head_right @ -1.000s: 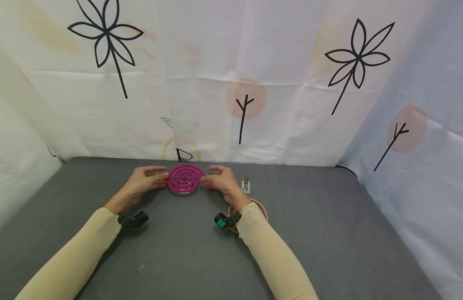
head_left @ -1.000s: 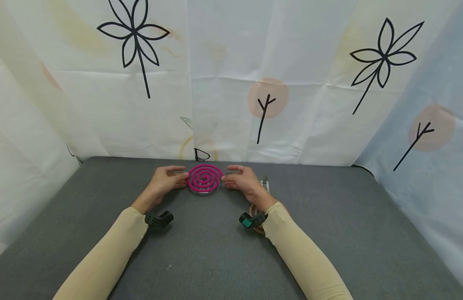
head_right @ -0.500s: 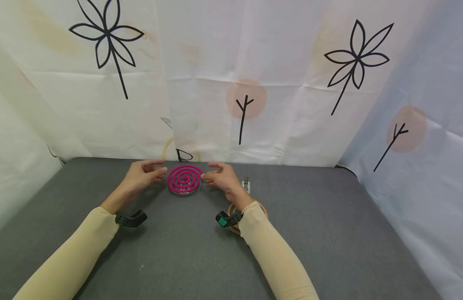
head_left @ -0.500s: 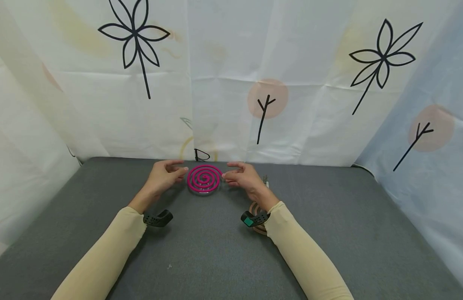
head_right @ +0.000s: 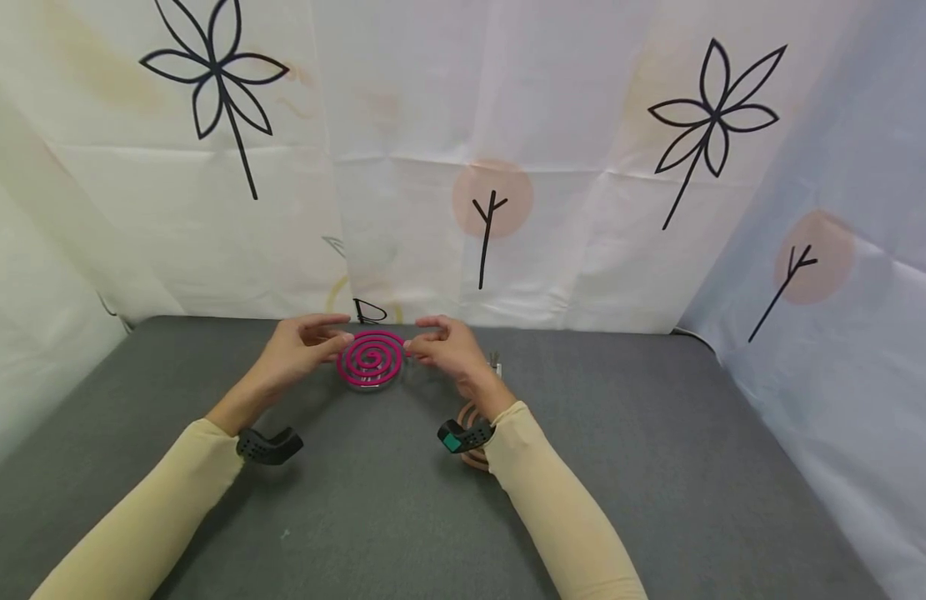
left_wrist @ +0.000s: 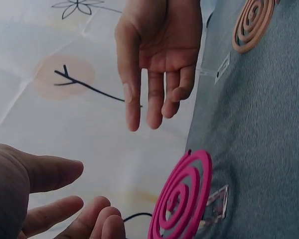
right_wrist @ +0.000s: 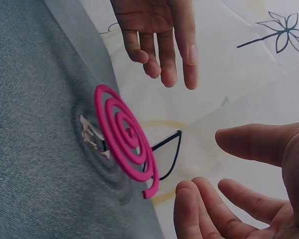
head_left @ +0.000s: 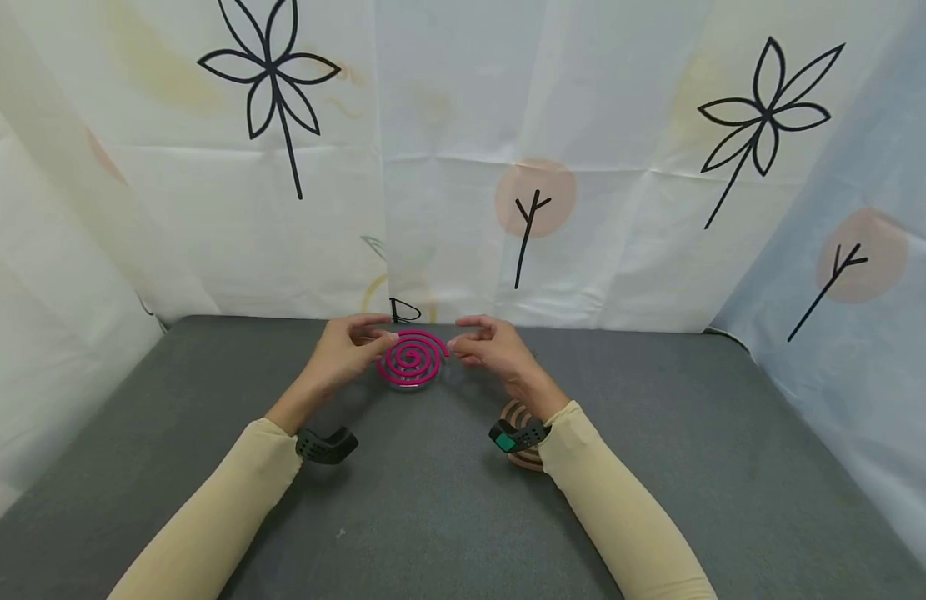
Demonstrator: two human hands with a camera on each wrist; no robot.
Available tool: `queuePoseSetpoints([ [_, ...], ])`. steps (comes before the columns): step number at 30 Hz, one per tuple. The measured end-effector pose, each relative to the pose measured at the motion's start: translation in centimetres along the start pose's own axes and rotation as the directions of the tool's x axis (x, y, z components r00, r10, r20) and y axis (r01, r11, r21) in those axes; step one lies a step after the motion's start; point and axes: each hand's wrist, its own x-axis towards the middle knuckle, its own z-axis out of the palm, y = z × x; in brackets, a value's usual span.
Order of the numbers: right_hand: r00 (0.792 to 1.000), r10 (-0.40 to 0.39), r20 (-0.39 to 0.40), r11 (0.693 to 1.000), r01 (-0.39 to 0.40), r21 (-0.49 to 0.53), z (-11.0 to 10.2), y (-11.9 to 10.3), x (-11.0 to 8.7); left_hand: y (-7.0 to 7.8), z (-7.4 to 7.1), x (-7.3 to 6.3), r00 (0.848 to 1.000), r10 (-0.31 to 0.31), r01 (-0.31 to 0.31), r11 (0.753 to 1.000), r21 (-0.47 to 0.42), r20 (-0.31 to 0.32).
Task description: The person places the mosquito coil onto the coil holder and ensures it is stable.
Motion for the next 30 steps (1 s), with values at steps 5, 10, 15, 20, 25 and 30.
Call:
queuePoseSetpoints([
  [5,0.999,-0.032,0.016,0.999,0.032,-0.029,-0.6,-0.6,-0.8,0.7,0.6,-0.2,0.999,0.034,-0.035,0.999,0.023,0.017],
  [10,0.997,-0.064,0.032,0.995,0.067,-0.077,-1.6,-0.9,-1.9,1.2,1.1,-0.5,0.999,0.038,-0.039,0.999,0.017,0.037],
  [15,0.995,-0.092,0.037,0.985,0.097,-0.14,-2.8,-1.0,-3.1,1.3,1.7,-0.6,0.998,0.046,-0.047,0.999,0.021,0.045],
  [20,0.992,-0.122,0.033,0.972,0.126,-0.199,-3.9,-0.7,-4.1,1.5,2.6,-0.9,0.997,0.045,-0.047,0.999,0.016,0.069],
  [25,0.99,-0.138,0.031,0.966,0.141,-0.217,-5.2,-0.6,-5.1,1.7,3.7,-1.2,0.992,0.085,-0.088,0.996,0.028,0.093],
  [30,0.989,-0.144,0.028,0.965,0.146,-0.215,-6.4,-0.6,-6.2,1.9,4.6,-1.4,0.987,0.117,-0.123,0.991,0.044,0.107],
])
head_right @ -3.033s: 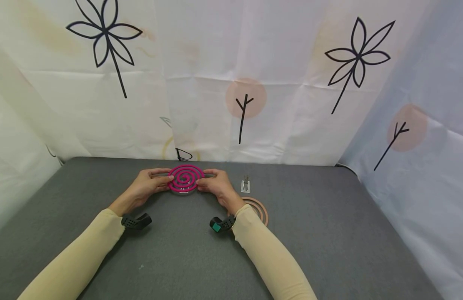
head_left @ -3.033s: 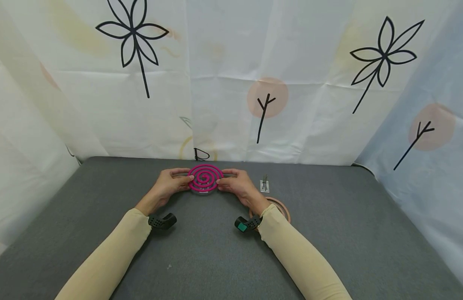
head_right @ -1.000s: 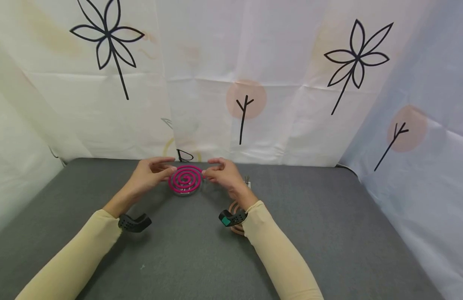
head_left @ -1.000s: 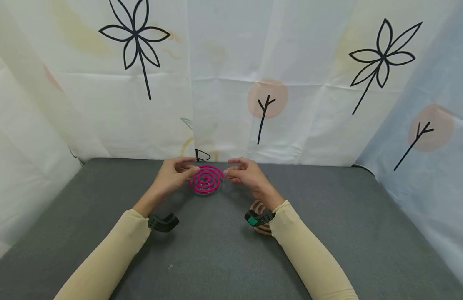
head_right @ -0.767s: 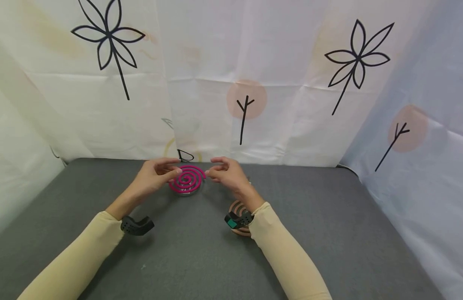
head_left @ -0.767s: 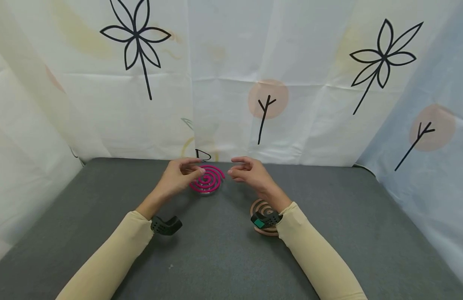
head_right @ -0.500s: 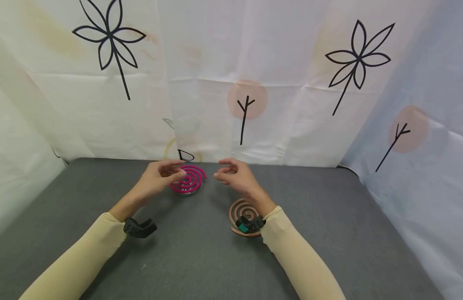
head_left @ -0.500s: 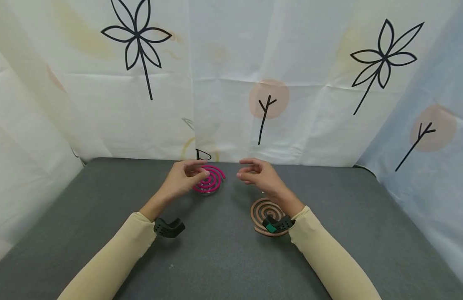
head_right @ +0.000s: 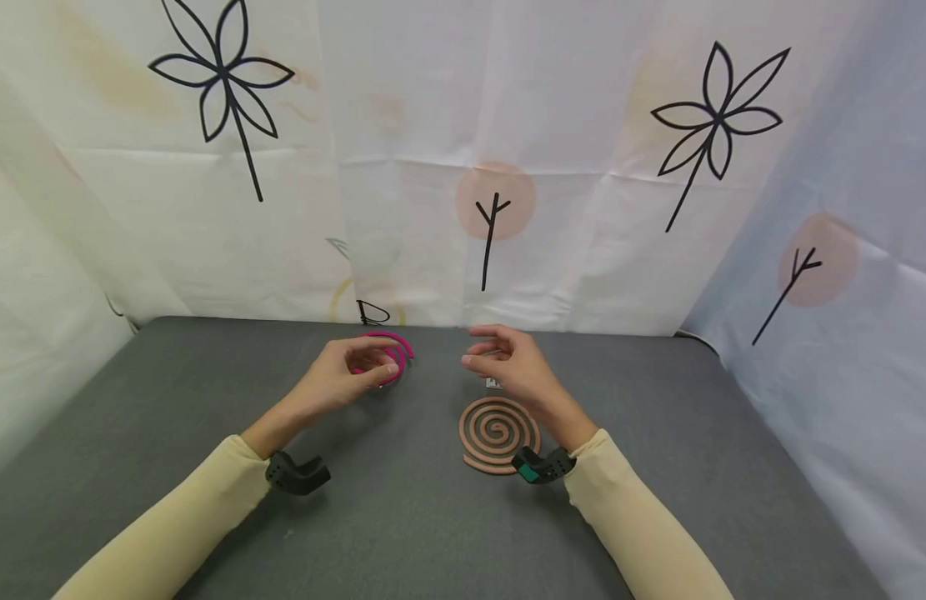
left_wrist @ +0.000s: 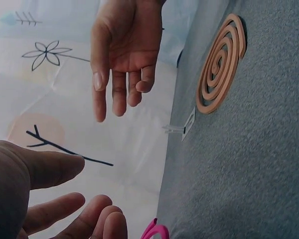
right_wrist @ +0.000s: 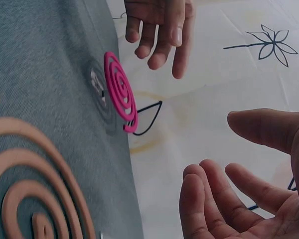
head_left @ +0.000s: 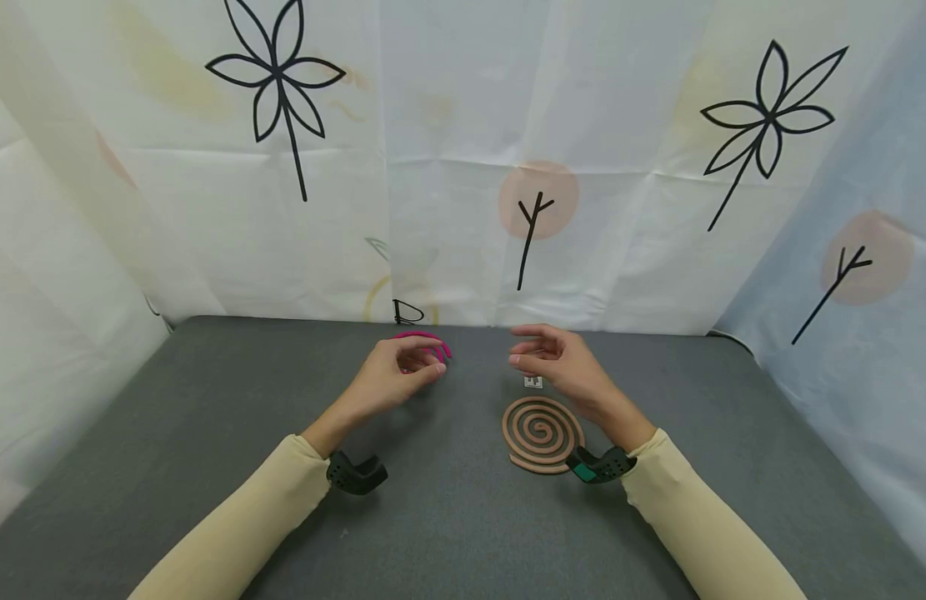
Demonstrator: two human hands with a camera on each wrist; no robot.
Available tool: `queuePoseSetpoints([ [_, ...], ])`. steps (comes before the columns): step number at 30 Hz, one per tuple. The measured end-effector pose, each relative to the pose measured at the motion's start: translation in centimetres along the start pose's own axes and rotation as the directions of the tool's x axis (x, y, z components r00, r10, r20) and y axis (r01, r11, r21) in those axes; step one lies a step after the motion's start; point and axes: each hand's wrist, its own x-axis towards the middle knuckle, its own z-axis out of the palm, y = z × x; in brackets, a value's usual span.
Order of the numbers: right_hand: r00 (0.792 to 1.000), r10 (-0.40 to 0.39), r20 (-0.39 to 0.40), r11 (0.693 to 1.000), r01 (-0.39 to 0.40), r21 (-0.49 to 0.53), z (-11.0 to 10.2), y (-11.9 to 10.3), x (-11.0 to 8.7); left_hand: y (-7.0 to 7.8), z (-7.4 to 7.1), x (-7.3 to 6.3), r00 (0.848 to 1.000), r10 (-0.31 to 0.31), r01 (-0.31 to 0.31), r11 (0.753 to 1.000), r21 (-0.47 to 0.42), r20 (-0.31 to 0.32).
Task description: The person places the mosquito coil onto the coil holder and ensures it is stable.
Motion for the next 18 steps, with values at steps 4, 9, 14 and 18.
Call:
queuePoseSetpoints([
  [4,1.0,-0.008,-0.013,1.0,0.008,0.001,-0.8,0.2,-0.8,0.2,0.6,-0.1,1.0,0.017,-0.017,1.0,-0.002,0.008],
  [9,1.0,-0.017,-0.026,1.0,0.017,-0.002,-2.0,0.8,-1.7,0.2,1.2,-0.2,0.999,0.042,-0.042,0.999,-0.009,0.022],
  [14,0.999,-0.011,-0.04,1.0,0.01,-0.009,-3.0,1.5,-2.6,0.3,1.7,-0.5,0.998,0.046,-0.045,0.999,-0.006,0.05],
  [18,0.999,-0.019,-0.051,1.0,0.018,-0.023,-3.6,2.1,-3.4,0.4,2.1,-0.7,0.997,0.035,-0.034,0.999,-0.015,0.072],
])
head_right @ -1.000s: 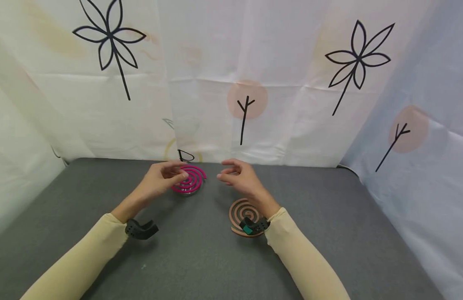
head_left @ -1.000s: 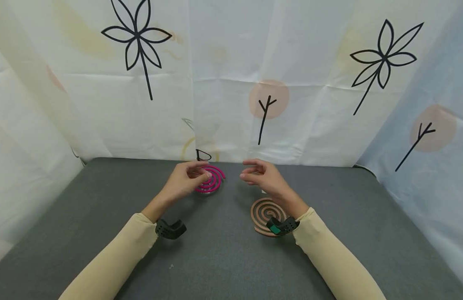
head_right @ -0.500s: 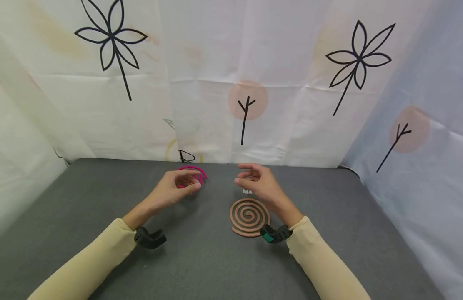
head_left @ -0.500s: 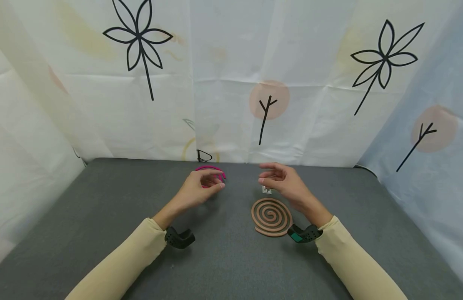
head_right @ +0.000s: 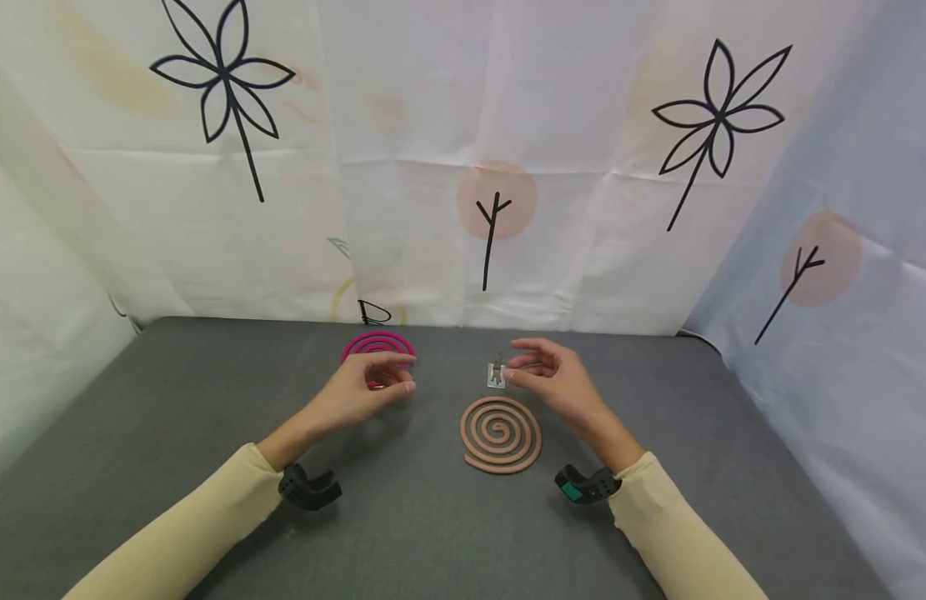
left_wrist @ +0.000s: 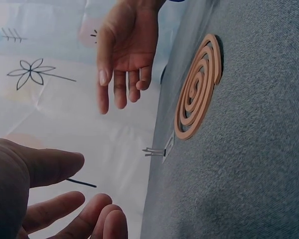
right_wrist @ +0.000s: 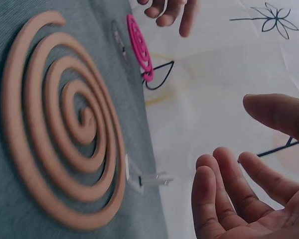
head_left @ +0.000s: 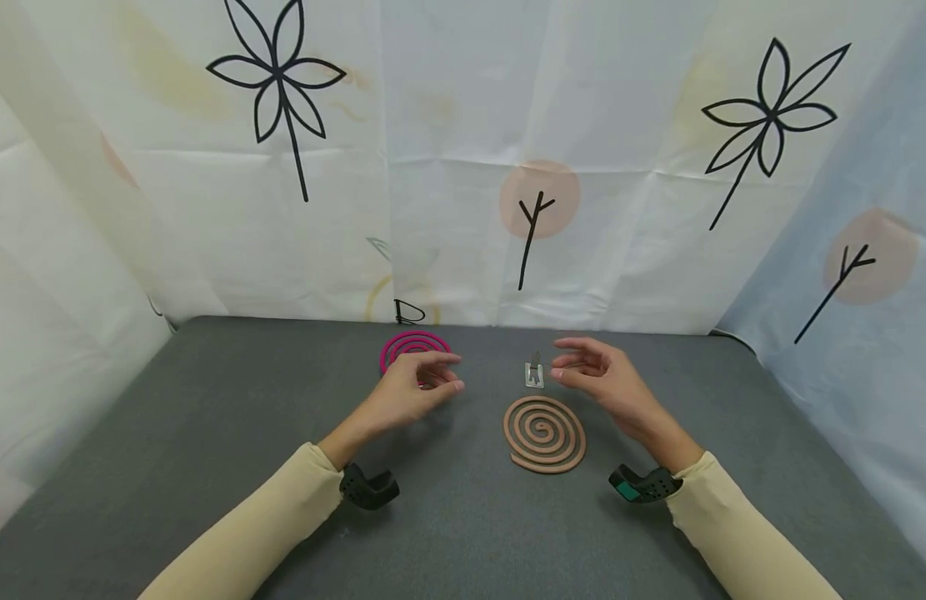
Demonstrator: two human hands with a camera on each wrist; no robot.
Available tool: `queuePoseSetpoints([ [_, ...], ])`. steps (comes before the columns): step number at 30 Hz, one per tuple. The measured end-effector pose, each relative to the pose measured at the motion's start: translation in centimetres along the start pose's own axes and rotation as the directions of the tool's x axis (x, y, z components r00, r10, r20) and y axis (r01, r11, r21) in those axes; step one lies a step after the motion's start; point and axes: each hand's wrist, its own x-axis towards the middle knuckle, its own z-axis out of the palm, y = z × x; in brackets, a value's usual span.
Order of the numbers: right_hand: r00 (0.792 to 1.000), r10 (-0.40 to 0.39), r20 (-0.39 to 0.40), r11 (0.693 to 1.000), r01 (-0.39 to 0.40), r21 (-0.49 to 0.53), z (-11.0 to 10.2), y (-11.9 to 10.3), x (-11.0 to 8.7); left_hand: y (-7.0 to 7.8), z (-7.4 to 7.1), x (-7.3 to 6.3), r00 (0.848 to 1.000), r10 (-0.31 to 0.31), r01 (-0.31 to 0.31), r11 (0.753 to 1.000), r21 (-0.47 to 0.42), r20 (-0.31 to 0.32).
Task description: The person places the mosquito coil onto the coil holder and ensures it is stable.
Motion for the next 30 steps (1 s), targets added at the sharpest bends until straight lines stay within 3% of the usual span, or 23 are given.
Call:
queuePoseSetpoints([
  [17,0.999,0.031,-0.015,0.999,-0.031,-0.043,-2.0,3.0,-1.4,-0.5,1.2,-0.1,0.999,0.026,-0.027,0.999,0.021,0.042],
  [30,0.996,0.05,0.071,0.997,-0.046,-0.055,-2.7,4.4,-1.5,-0.6,2.1,-0.1,0.998,0.009,-0.01,1.0,0.016,0.069],
])
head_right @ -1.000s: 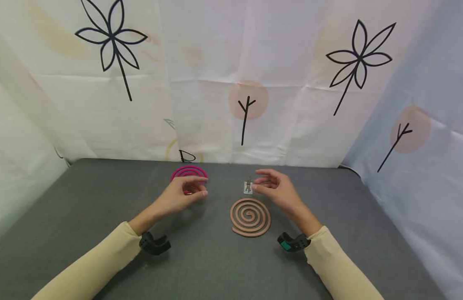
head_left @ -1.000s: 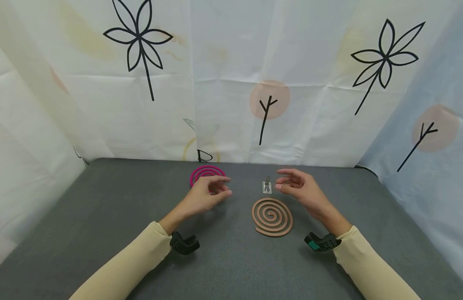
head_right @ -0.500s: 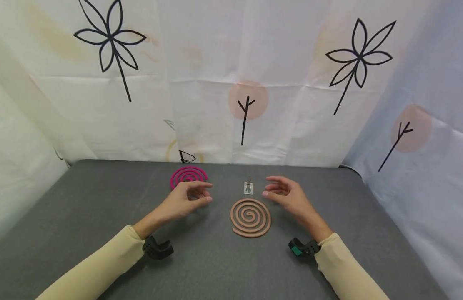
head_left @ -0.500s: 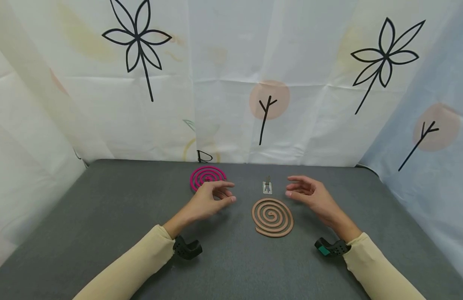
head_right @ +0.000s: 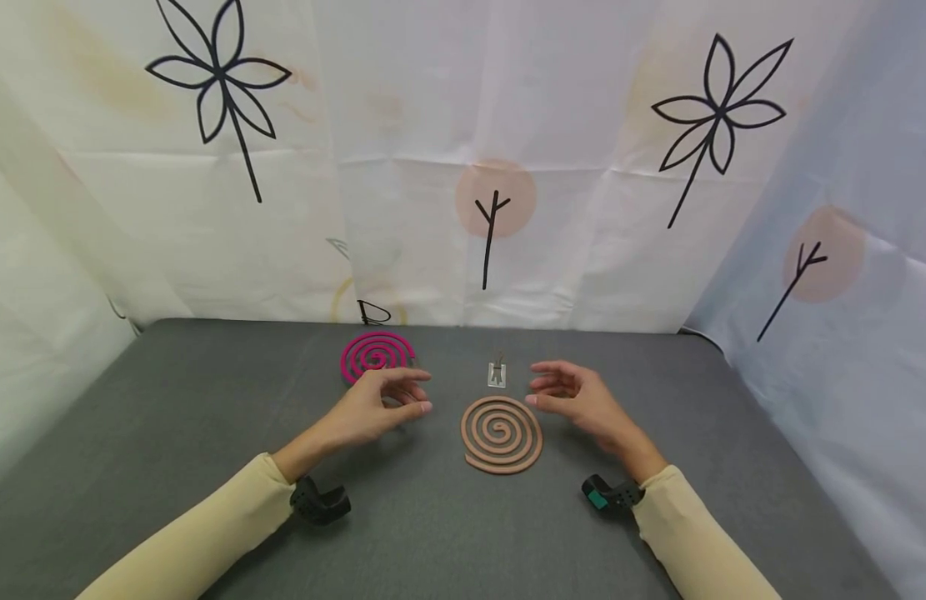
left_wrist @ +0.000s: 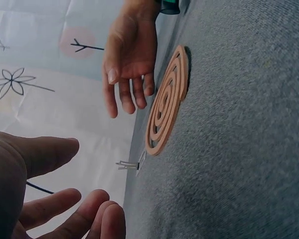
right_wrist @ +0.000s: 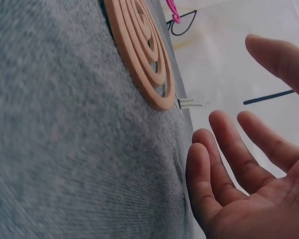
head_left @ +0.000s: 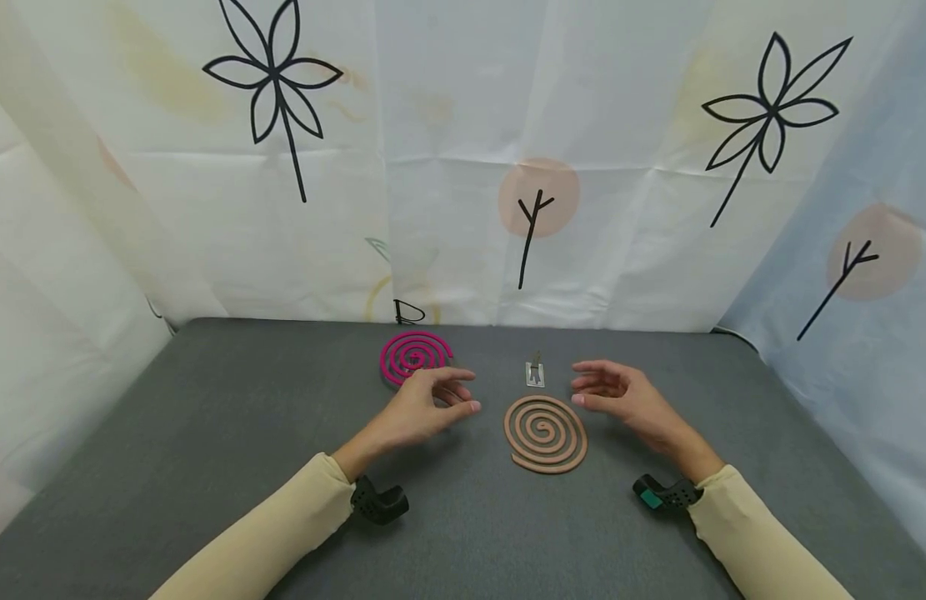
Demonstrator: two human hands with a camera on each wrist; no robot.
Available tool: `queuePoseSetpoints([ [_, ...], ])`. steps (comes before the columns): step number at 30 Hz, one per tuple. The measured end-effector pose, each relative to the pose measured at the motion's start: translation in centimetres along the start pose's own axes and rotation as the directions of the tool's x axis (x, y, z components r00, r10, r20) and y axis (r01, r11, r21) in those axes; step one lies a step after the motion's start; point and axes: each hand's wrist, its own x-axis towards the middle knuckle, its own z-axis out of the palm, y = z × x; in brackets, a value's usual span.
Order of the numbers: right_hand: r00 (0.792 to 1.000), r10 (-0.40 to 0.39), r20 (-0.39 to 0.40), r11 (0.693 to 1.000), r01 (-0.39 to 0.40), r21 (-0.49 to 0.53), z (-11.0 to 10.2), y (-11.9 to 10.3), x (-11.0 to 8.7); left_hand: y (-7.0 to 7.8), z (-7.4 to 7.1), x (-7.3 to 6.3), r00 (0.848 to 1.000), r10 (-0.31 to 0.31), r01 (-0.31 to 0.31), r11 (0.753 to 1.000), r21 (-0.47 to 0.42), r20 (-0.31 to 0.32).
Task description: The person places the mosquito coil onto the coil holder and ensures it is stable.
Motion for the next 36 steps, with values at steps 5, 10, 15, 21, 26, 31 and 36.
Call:
queuePoseSetpoints([
  [5,0.999,-0.001,0.035,1.0,0.002,-0.021,-0.2,0.2,-0.1,-0.2,1.0,0.0,0.999,-0.004,0.004,1.0,-0.011,0.036],
  [10,0.997,0.012,0.071,1.0,-0.01,-0.028,-0.4,0.1,0.0,0.0,2.2,0.4,0.998,-0.009,0.011,1.0,-0.021,0.07],
  [15,0.994,0.002,0.111,0.999,0.004,-0.05,-0.5,0.2,0.2,0.7,3.3,1.1,0.993,-0.036,0.037,0.999,-0.006,0.11],
  [21,0.989,-0.014,0.15,0.994,0.029,-0.102,-0.5,0.5,0.2,1.1,4.3,2.0,0.984,-0.086,0.083,0.996,0.027,0.154],
  [26,0.982,-0.036,0.187,0.978,0.073,-0.193,-0.6,0.6,0.2,1.1,4.8,2.6,0.981,-0.097,0.089,0.995,0.055,0.166],
  [31,0.973,-0.056,0.223,0.964,0.11,-0.242,-0.5,0.6,0.3,1.1,5.2,2.8,0.977,-0.105,0.079,0.987,0.142,0.185],
  [36,0.969,-0.059,0.238,0.953,0.125,-0.274,-0.3,0.6,0.3,0.8,5.6,2.7,0.98,-0.097,0.06,0.977,0.205,0.175],
])
